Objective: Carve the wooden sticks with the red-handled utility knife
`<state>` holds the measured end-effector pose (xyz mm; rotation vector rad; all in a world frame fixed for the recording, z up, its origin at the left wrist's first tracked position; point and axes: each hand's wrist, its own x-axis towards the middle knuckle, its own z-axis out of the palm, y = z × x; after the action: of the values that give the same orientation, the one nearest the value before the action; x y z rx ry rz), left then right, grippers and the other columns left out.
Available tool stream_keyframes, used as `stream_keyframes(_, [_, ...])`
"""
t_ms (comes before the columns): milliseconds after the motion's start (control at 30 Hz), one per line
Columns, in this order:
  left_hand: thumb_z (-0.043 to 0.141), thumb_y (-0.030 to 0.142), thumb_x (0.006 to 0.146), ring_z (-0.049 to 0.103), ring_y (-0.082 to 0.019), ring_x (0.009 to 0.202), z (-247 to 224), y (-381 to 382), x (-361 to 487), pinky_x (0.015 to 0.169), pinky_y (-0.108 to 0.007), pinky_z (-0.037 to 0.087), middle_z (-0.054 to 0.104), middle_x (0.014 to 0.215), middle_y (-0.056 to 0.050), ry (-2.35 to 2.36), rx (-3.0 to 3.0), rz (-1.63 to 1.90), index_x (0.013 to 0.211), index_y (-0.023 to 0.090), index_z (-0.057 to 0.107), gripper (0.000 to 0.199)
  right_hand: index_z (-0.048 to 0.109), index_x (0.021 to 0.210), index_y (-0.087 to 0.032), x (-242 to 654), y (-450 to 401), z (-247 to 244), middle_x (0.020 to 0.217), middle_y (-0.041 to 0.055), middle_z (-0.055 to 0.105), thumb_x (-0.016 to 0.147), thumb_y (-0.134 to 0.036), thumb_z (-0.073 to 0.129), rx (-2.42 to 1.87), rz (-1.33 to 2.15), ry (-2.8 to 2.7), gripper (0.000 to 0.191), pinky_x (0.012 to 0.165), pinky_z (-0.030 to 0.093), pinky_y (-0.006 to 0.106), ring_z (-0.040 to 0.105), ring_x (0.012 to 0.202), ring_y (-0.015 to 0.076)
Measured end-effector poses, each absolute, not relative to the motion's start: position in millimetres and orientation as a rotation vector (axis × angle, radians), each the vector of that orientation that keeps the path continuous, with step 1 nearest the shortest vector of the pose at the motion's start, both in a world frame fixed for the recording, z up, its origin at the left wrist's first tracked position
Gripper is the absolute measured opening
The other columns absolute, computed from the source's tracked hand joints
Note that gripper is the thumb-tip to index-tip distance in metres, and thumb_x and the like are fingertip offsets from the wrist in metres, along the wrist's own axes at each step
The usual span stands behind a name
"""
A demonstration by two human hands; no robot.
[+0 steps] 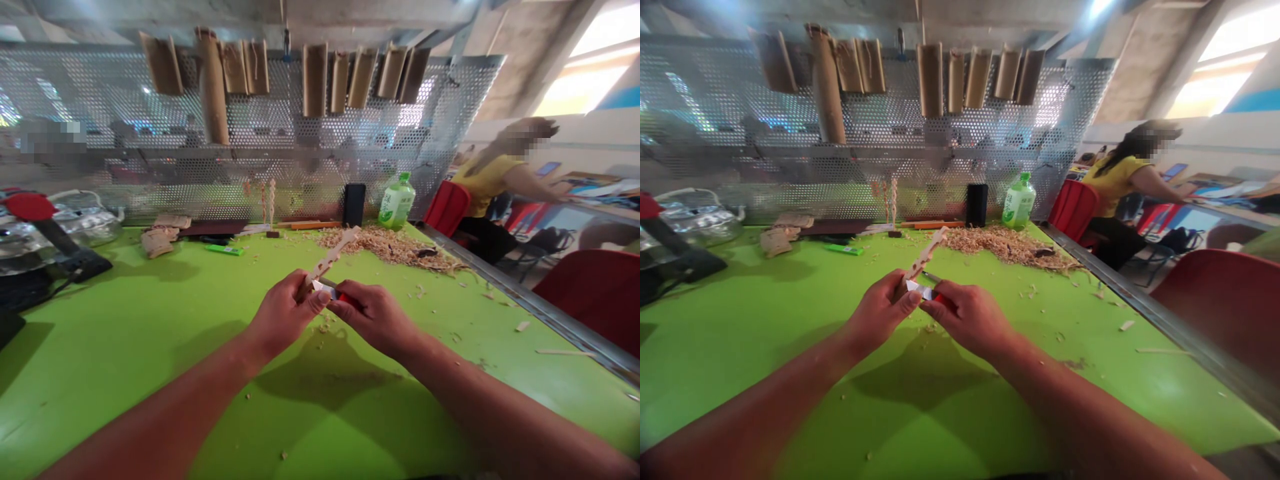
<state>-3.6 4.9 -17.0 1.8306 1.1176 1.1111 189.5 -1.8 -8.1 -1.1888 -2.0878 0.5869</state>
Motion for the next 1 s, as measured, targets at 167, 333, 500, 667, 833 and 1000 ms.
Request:
stream_keyframes(167, [0.054,0.055,0.086,0.038,-0.01,0.058,-13,3,-6,0.053,-0.023,0.028,0.042,0.064,0.005,1.184,1.96,1.094,0.081,0.019,0.05,0.036,0.056,0.075,-0.017,190,-2,-7,0.056,-0.003,0.048,0.091,-0.053,0.051,-1.186,0.574,-2.106,0.04,0.049,0.026,0.025,0.04,0.05,0.0088])
stream_keyframes(333, [0.051,0.058,0.086,0.036,-0.011,0.055,-6,-2,-7,0.055,-0.025,0.024,0.042,0.062,0.004,1.412,2.264,1.107,0.074,0.02,0.043,0.04,0.058,0.078,-0.017,188,-4,-7,0.058,-0.0023,0.049,0.092,-0.054,0.049,-1.178,0.56,-2.135,0.04,0.05,0.027,0.024,0.043,0.052,0.0096])
stream_keyframes(500, [0.044,0.059,0.09,0.039,-0.012,0.052,-7,-5,-3,0.054,-0.025,0.024,0.044,0.058,0.004,1.426,2.245,1.131,0.073,0.021,0.042,0.042,0.057,0.079,-0.019,184,-7,-9,0.058,-0.002,0.051,0.093,-0.052,0.048,-1.224,0.481,-2.108,0.037,0.049,0.027,0.024,0.044,0.051,0.0103])
stream_keyframes(667, [0.043,0.06,0.09,0.042,-0.013,0.054,-6,-7,1,0.054,-0.025,0.024,0.049,0.061,0.003,1.463,2.177,1.143,0.074,0.02,0.043,0.043,0.055,0.075,-0.02,179,-11,-11,0.056,-0.0018,0.051,0.092,-0.055,0.047,-1.291,0.342,-2.049,0.039,0.048,0.024,0.025,0.043,0.049,0.0107])
stream_keyframes(833, [0.043,0.061,0.09,0.043,-0.013,0.055,-5,-7,2,0.054,-0.025,0.024,0.051,0.061,0.002,1.485,2.102,1.128,0.075,0.02,0.046,0.044,0.052,0.073,-0.02,177,-13,-13,0.056,-0.0011,0.052,0.093,-0.055,0.046,-1.293,0.187,-2.045,0.041,0.049,0.022,0.025,0.04,0.048,0.0104])
stream_keyframes(1000, [0.046,0.057,0.09,0.042,-0.013,0.055,-8,-7,3,0.053,-0.024,0.024,0.051,0.06,0.002,1.461,2.043,1.143,0.075,0.02,0.048,0.041,0.055,0.075,-0.02,176,-12,-16,0.058,0.0006,0.055,0.093,-0.057,0.045,-1.313,0.071,-2.035,0.042,0.049,0.02,0.025,0.041,0.048,0.0111])
